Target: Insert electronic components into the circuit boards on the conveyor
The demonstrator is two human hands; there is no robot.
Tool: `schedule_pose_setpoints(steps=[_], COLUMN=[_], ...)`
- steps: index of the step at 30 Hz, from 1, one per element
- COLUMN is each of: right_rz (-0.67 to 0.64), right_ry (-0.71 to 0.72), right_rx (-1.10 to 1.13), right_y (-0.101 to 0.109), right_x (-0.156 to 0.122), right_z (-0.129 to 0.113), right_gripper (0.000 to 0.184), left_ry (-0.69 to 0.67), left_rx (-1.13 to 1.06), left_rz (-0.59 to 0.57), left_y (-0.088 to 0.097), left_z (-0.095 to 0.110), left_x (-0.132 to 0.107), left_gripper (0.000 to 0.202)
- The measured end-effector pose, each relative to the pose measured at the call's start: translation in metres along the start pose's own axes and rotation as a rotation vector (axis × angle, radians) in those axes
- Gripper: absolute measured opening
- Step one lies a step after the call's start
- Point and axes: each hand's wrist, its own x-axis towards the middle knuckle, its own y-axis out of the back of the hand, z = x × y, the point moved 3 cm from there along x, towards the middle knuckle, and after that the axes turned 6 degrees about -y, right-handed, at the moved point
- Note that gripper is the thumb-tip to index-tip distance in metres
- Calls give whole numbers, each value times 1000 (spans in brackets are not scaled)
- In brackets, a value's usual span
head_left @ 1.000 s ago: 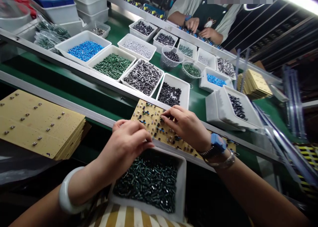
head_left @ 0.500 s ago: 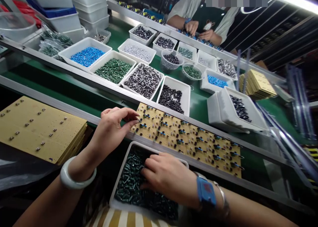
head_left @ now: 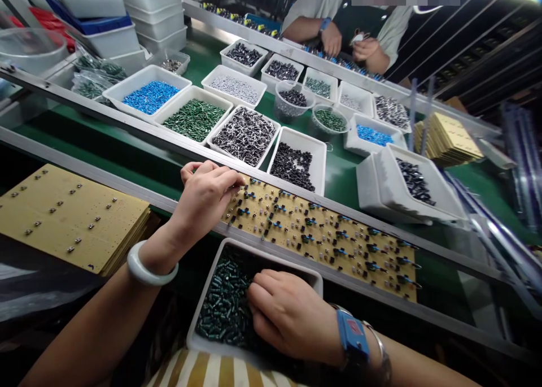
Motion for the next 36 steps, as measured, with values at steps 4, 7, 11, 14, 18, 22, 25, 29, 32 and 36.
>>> schedule_pose_setpoints(steps=[4,7,11,14,18,22,25,29,32,36], right_rz=[13,13,37,87,170,239,275,407,523,699], right_ry=[-9,2,2,1,-45,-210,-308,-466,-484,-452], right_rx=[-34,-65,-92,-92,19,229,421,646,681,501], right_y=[-5,-9,-11,-8,-1,7,12,19,26,40], right_x=[-2,-5,-6,-9,-21,-47,-69,-94,-110,-126], right_z=[3,5,5,3,5,16,24,39,53,72], right_gripper=[23,27,21,19,12,14,10,16,21,3], left_ry=[-79,-133,-194,-216,-217,-274,-367,-463,-477,-487], left_rx=[64,125,203,226,135,-224,-281,-188,-202,-238], left_rz=[0,-8,-44,-24,82,-219,-420,-525,-578,-562], left_y=[-3,-3,-3,4,18,2,-22,-41,-48,-61], left_z=[3,5,9,17,39,68,86,102,120,150], left_x=[1,2,4,2,-21,-69,-96,-99,-89,-79], left_gripper=[17,19,24,32,38,19,28,21,17,13])
